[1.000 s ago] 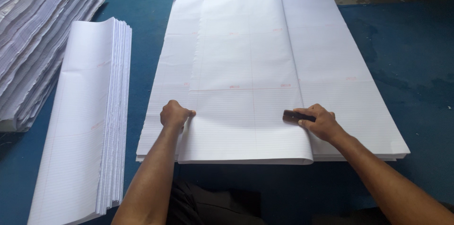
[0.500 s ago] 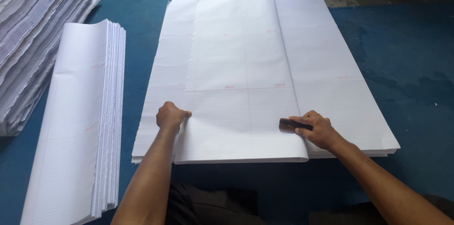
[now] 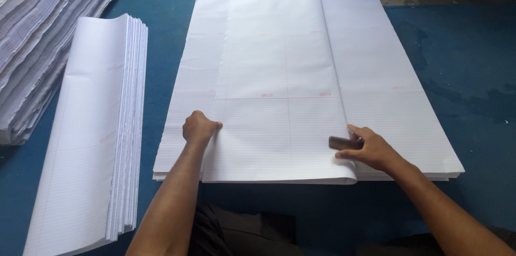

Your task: The person folds large lined paper sheets in half and then in half again, using a small wooden block to press the creases. The folded sheets are stacked on the floor.

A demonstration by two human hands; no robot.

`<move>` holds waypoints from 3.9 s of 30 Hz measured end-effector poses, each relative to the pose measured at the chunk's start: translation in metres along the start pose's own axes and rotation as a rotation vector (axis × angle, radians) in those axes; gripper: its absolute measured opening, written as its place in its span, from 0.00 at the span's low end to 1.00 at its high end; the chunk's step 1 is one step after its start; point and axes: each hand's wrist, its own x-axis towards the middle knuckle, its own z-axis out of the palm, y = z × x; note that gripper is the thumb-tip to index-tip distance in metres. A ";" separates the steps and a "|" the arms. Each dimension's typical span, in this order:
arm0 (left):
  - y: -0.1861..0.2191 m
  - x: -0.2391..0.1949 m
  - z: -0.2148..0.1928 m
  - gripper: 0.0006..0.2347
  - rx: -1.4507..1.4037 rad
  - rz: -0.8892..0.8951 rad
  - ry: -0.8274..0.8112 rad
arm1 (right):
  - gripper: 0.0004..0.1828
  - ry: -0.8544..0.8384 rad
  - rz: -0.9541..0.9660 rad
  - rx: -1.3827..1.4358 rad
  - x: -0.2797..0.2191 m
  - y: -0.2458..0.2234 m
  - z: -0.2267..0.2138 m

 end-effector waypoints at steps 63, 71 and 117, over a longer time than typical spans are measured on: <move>0.024 0.003 0.007 0.13 -0.027 -0.014 0.066 | 0.15 0.013 -0.211 0.022 -0.010 0.005 -0.007; 0.023 0.000 0.005 0.14 -0.024 -0.004 0.057 | 0.15 -0.018 -0.203 0.039 -0.030 0.011 -0.002; 0.017 0.020 -0.005 0.15 -0.129 -0.003 -0.077 | 0.13 0.321 0.398 -0.161 0.069 0.132 -0.056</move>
